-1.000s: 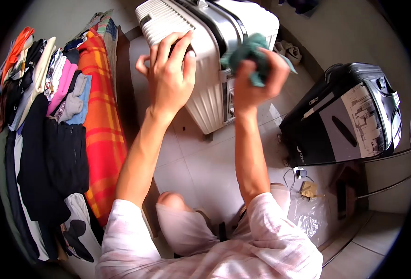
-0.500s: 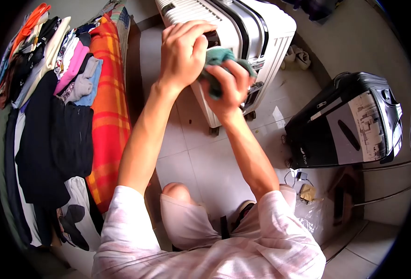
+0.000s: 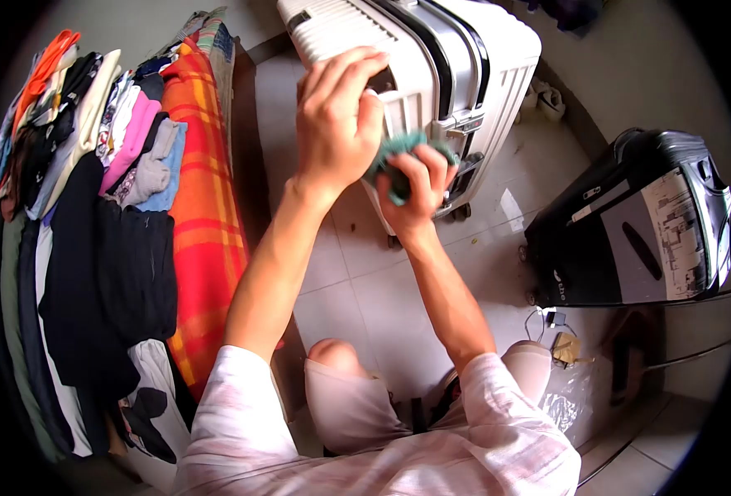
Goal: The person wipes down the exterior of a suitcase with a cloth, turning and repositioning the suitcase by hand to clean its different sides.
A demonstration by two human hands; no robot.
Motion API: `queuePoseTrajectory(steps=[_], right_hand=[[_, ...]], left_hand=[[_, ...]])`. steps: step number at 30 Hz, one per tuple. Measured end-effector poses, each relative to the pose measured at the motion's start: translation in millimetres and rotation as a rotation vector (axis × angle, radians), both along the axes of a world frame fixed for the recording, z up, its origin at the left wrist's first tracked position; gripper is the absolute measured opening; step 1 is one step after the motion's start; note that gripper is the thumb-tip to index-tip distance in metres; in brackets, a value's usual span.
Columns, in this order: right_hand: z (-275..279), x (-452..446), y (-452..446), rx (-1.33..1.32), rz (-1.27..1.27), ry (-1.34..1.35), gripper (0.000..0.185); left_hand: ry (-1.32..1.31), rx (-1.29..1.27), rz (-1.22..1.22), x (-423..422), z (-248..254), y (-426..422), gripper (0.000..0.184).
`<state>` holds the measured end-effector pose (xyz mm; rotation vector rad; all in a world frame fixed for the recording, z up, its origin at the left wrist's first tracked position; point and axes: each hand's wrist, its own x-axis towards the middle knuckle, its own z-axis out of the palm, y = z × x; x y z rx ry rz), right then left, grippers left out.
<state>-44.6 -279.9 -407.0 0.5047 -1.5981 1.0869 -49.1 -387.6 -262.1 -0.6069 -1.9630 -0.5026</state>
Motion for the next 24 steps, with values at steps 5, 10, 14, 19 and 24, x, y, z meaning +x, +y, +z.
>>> queuePoseTrajectory(steps=[5, 10, 14, 19, 24], right_hand=[[-49.8, -15.6, -26.9, 0.008, -0.117, 0.068, 0.034], [-194.4, 5.9, 5.0, 0.032, -0.056, -0.505, 0.031], [-42.9, -21.8, -0.1, -0.045, -0.120, -0.083, 0.029], [17.5, -40.5, -29.9, -0.103, -0.203, 0.179, 0.020], [-160.8, -23.0, -8.0, 0.112, -0.204, -0.122, 0.027]], left_hand=[[-0.019, 0.013, -0.016, -6.6, 0.0, -3.0, 0.031], [0.070, 0.011, 0.037, -20.4, -12.4, 1.0, 0.033], [0.066, 0.026, 0.033, -17.1, -14.4, 2.2, 0.034], [0.057, -0.006, 0.015, -21.1, -10.4, -3.9, 0.033], [0.057, 0.003, 0.036, -33.2, -11.8, -2.8, 0.033]])
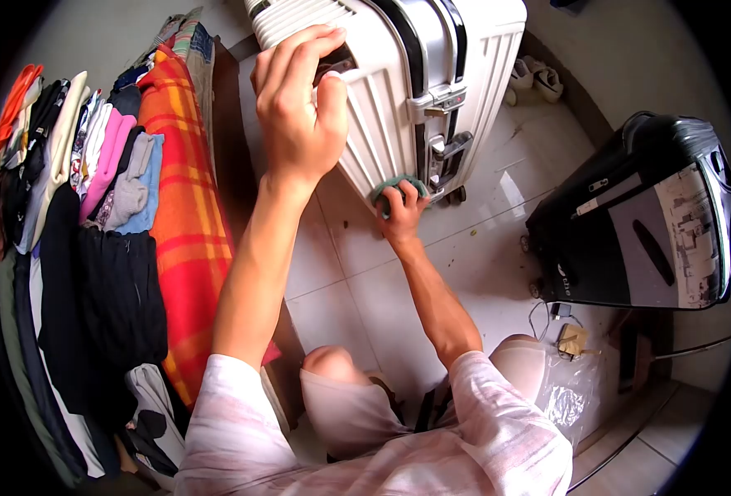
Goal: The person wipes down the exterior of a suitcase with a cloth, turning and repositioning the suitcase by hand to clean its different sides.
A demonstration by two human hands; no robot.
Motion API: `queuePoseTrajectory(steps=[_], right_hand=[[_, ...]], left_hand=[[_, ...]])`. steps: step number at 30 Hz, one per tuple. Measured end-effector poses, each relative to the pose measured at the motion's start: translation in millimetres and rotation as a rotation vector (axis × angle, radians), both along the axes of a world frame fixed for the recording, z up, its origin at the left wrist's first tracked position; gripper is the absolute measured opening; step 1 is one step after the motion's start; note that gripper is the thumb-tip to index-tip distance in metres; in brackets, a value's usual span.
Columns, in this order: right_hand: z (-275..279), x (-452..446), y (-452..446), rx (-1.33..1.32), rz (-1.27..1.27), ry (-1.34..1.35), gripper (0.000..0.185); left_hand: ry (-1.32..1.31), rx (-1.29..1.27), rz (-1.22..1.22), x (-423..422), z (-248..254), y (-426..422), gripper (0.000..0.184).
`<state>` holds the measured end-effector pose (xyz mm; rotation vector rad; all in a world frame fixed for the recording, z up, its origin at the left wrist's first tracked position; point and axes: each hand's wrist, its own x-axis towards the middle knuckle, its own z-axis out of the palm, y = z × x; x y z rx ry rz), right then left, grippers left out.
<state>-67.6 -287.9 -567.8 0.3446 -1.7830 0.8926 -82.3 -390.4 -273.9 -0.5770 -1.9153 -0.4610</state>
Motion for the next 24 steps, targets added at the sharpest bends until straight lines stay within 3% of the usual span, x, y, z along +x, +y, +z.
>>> queuePoseTrajectory(steps=[2, 6, 8, 11, 15, 16, 17, 19, 22, 24], right_hand=[[-8.3, 5.3, 10.7, 0.009, 0.162, -0.282, 0.032], [149.2, -28.3, 4.4, -0.104, 0.190, 0.258, 0.036], [197.1, -35.1, -2.1, -0.110, 0.130, 0.335, 0.029], [128.3, -47.1, -8.8, -0.047, 0.020, 0.419, 0.026], [-38.1, -24.3, -1.4, -0.023, 0.030, -0.119, 0.042], [-37.9, -15.7, 3.4, -0.033, 0.090, -0.285, 0.042], [-35.2, -17.6, 1.1, -0.035, 0.092, -0.281, 0.042], [12.4, -25.7, -5.6, -0.215, 0.100, -0.187, 0.040], [135.3, -28.1, -22.4, -0.176, 0.105, 0.128, 0.036], [184.4, -26.3, -37.1, -0.184, 0.082, 0.224, 0.025]], left_hand=[[0.001, 0.011, 0.014, -1.9, -1.6, 3.3, 0.033], [0.066, -0.008, -0.015, -4.4, -0.4, 0.3, 0.029], [0.072, -0.013, -0.018, -5.3, -0.7, -1.4, 0.029], [0.071, -0.019, -0.019, -9.9, -2.6, -1.0, 0.030], [0.082, 0.002, 0.000, -18.6, -5.9, -2.3, 0.031], [0.059, 0.009, 0.018, -18.7, -7.1, -0.7, 0.032], [0.042, 0.017, 0.031, -19.6, -7.1, 0.8, 0.033], [0.053, -0.002, 0.022, -19.6, -5.7, -0.1, 0.033], [0.080, -0.029, 0.010, -18.8, -7.7, -2.8, 0.034], [0.053, -0.026, 0.030, -13.6, -6.1, 0.7, 0.034]])
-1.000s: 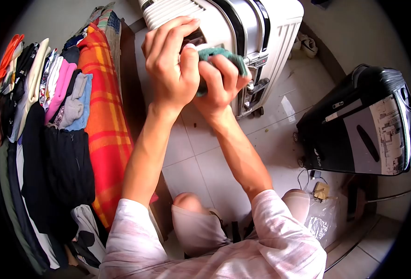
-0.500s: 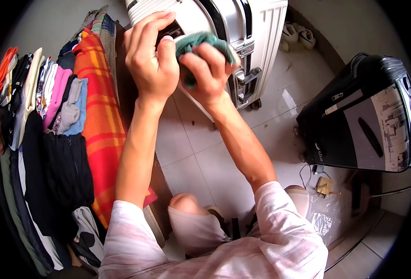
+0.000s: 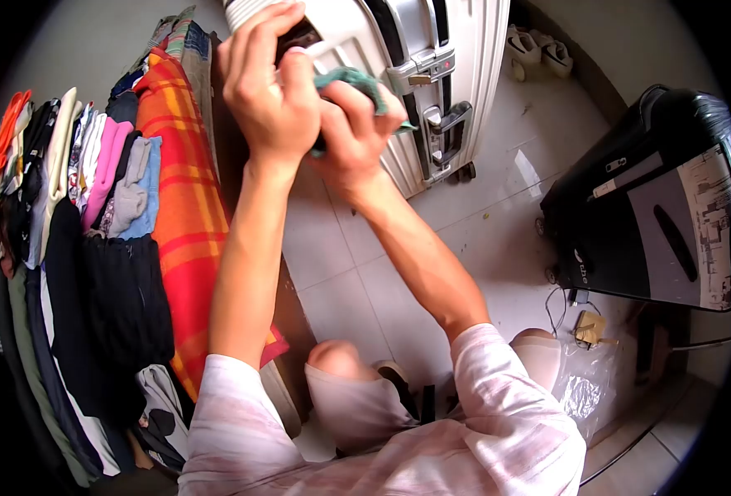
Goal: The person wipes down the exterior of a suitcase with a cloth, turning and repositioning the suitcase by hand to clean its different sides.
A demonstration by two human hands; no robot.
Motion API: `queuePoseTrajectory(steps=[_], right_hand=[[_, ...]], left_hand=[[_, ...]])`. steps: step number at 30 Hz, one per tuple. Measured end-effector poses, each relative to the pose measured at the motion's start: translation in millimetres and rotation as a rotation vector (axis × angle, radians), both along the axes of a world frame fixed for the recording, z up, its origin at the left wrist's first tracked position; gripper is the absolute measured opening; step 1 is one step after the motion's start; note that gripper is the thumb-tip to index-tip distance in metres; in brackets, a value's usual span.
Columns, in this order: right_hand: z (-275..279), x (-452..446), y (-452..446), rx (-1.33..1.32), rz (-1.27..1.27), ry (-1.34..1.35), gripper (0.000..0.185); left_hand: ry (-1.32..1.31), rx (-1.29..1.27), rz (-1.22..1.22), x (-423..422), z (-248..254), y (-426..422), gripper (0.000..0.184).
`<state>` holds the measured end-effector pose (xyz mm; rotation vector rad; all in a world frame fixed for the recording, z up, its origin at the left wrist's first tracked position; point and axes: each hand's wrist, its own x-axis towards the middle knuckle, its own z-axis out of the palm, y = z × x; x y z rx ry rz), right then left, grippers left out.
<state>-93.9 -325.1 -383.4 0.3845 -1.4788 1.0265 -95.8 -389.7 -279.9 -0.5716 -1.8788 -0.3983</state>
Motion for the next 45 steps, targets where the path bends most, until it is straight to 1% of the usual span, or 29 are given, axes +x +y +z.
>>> queuePoseTrajectory(steps=[1, 2, 3, 5, 6, 7, 8, 9, 10, 11, 13, 15, 16, 17, 19, 21, 22, 23, 24, 26, 29, 32, 34, 36, 37, 40, 42, 43, 45], right_hand=[[-5.9, -1.8, -6.4, -0.024, -0.046, 0.008, 0.023], [-32.9, -1.5, -4.8, 0.001, -0.024, -0.011, 0.025], [-76.0, -2.6, -1.5, 0.022, -0.004, -0.023, 0.027], [-195.7, -5.5, 11.0, 0.148, -0.020, -0.161, 0.036], [-261.0, 4.3, 20.8, 0.208, 0.019, -0.423, 0.040], [-300.2, 12.7, 29.2, 0.266, 0.058, -0.680, 0.043], [-305.7, 18.4, 33.7, 0.258, 0.054, -0.681, 0.043], [-307.7, 19.6, 37.4, 0.150, 0.028, -0.689, 0.041], [-288.2, 8.4, 40.9, 0.038, -0.003, -0.679, 0.040], [-269.1, -4.0, 36.5, -0.031, 0.033, -0.547, 0.038], [-166.2, -8.0, 31.4, -0.113, 0.074, -0.289, 0.038], [-107.0, -20.8, 29.5, -0.127, 0.057, 0.005, 0.041], [-96.5, -28.9, 25.3, -0.131, -0.005, 0.027, 0.042], [-93.6, -35.1, 22.9, -0.137, -0.068, 0.046, 0.044], [-146.7, -40.5, 15.4, -0.071, -0.163, 0.111, 0.050], [-221.6, -34.3, 10.9, -0.103, -0.082, -0.055, 0.048], [-247.3, -21.9, 11.5, -0.112, -0.082, -0.258, 0.045], [-266.5, -9.8, 16.7, -0.115, -0.081, -0.465, 0.043], [-278.7, -3.0, 25.4, -0.112, -0.084, -0.468, 0.043], [-289.4, -2.9, 50.0, -0.374, 0.031, -0.665, 0.038], [-243.4, -12.4, 107.1, -0.778, 0.044, -0.512, 0.027], [-154.0, -38.6, 153.6, -1.111, 0.123, -0.376, 0.023], [-97.8, -42.9, 154.4, -0.884, 0.123, -0.296, 0.022], [-73.9, -49.4, 131.1, -0.597, 0.135, -0.345, 0.025], [-71.6, -43.3, 114.8, -0.343, -0.017, -0.364, 0.026], [-115.6, -12.6, 82.2, -0.301, -0.052, -0.315, 0.024], [-150.7, 6.5, 70.6, -0.316, 0.203, -0.509, 0.023], [-148.3, 22.3, 77.4, -0.313, 0.204, -0.508, 0.023], [-135.0, 31.5, 94.3, -0.525, 0.178, -0.424, 0.025]], left_hand=[[0.000, 0.005, -0.003, -0.7, -0.2, -2.0, 0.033], [-0.002, -0.002, 0.008, -2.1, -0.5, -2.9, 0.033], [-0.026, 0.002, 0.002, -1.9, 0.2, -3.0, 0.033], [-0.034, 0.003, -0.027, -7.1, -1.3, -5.7, 0.034], [-0.036, -0.003, -0.028, -9.8, -3.0, -6.8, 0.034], [-0.026, 0.013, -0.021, -15.4, -4.2, -7.0, 0.035], [-0.019, 0.030, -0.017, -18.8, -5.6, -6.0, 0.035], [-0.017, 0.023, -0.029, -18.7, -6.6, -4.8, 0.035], [0.015, 0.005, -0.007, -20.1, -5.6, -4.2, 0.033], [0.040, -0.012, 0.022, -20.9, -5.3, -3.8, 0.031], [0.056, -0.017, -0.012, -23.9, -7.2, -6.0, 0.032], [0.063, -0.017, 0.003, -24.1, -8.6, -4.8, 0.032], [0.021, -0.029, 0.040, -18.0, -7.9, -1.3, 0.035], [0.001, -0.006, 0.037, -16.4, -8.9, 0.2, 0.036], [-0.011, -0.008, 0.013, -19.1, -10.7, -3.9, 0.037], [-0.022, -0.009, 0.010, -23.3, -9.6, -5.7, 0.038], [-0.033, -0.034, 0.050, -24.2, -8.0, -6.0, 0.038], [-0.047, -0.055, 0.090, -24.1, -7.9, -4.3, 0.038], [-0.065, -0.019, 0.084, -25.5, -8.4, -1.1, 0.038], [-0.064, -0.058, 0.096, -24.6, -6.1, -3.6, 0.038], [-0.052, -0.125, 0.117, -20.2, -4.2, -7.3, 0.038], [-0.009, -0.107, 0.095, -16.6, -4.1, -3.9, 0.033], [0.002, -0.093, 0.124, -15.0, -5.3, -4.6, 0.032], [0.028, -0.065, 0.156, -14.8, -5.6, -1.4, 0.029], [0.026, -0.046, 0.152, -14.5, -6.0, -0.6, 0.028], [0.033, -0.034, 0.173, -11.0, -7.0, 3.2, 0.028], [0.010, -0.023, 0.163, -7.8, -4.9, 2.3, 0.027], [0.012, -0.021, 0.164, -4.0, -4.9, 2.4, 0.027], [0.000, -0.044, 0.139, -3.2, -1.3, -1.0, 0.027]])
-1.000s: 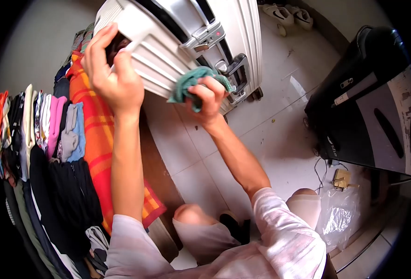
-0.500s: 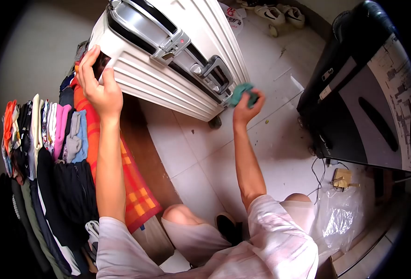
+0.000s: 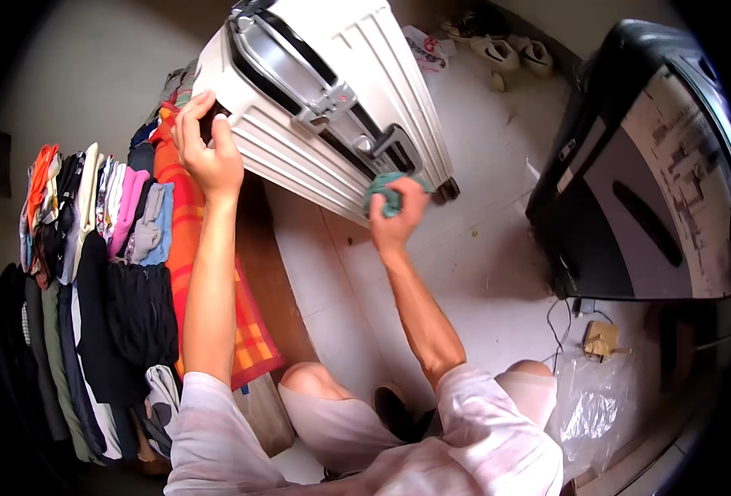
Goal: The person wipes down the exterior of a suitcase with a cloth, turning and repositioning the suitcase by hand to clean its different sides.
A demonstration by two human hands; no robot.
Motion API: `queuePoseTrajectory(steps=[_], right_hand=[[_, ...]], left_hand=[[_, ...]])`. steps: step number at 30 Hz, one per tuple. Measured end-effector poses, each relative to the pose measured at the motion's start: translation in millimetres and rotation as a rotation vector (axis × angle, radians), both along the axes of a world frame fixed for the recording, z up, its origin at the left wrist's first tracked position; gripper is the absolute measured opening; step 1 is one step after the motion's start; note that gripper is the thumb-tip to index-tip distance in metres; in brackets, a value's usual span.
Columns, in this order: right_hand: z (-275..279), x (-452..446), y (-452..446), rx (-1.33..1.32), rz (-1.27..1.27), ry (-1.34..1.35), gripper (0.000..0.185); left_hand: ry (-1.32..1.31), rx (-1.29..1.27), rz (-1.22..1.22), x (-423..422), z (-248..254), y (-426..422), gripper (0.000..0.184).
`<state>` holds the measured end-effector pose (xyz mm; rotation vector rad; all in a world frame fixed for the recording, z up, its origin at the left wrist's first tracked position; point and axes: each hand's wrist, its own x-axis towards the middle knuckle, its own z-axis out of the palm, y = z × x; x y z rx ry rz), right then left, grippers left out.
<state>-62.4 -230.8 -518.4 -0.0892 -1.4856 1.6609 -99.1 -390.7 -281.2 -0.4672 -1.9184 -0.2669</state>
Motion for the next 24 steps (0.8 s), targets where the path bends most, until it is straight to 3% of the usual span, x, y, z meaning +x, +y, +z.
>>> queuePoseTrajectory(steps=[4, 6, 7, 10, 12, 14, 15, 17, 18, 20, 24], right_hand=[[69.1, -25.4, 44.2, 0.106, -0.196, 0.116, 0.028], [81.2, -34.3, 34.9, 0.367, 0.009, 0.044, 0.030], [67.5, -17.8, 14.6, 0.519, -0.137, 0.065, 0.030], [29.3, -23.7, 33.6, 0.493, -0.009, -0.089, 0.026], [-12.6, -46.7, 60.7, 0.183, -0.006, -0.452, 0.022], [3.6, -39.0, 84.8, 0.233, -0.304, -0.263, 0.023], [28.2, -39.5, 81.6, 0.241, -0.298, -0.257, 0.023], [67.6, -25.9, 60.0, 0.383, -0.051, 0.207, 0.027], [71.0, -31.6, 49.7, 0.573, 0.046, 0.185, 0.031], [55.2, -48.9, 42.4, 0.609, -0.013, 0.136, 0.033], [50.8, -77.1, 44.4, 0.241, 0.053, -0.029, 0.023]], left_hand=[[0.033, -0.006, -0.032, 6.4, -2.7, -8.1, 0.025], [0.039, 0.000, -0.012, 13.7, -3.7, -8.0, 0.024], [0.049, 0.005, -0.005, 14.0, -2.3, -7.5, 0.024], [0.063, -0.001, -0.043, 13.3, -2.2, -17.2, 0.023], [0.095, 0.041, -0.096, 9.2, -3.6, -19.0, 0.019], [0.099, 0.066, -0.078, 11.2, -4.7, -11.9, 0.019], [0.138, 0.041, -0.065, 8.4, -3.9, -13.1, 0.019], [0.153, 0.071, -0.076, 8.2, -8.2, -9.0, 0.017], [0.181, 0.057, -0.066, 3.7, -9.9, -11.7, 0.016], [0.160, 0.063, -0.074, 2.7, -8.7, -11.3, 0.016], [0.128, 0.100, -0.084, -3.2, -9.6, -17.1, 0.018]])
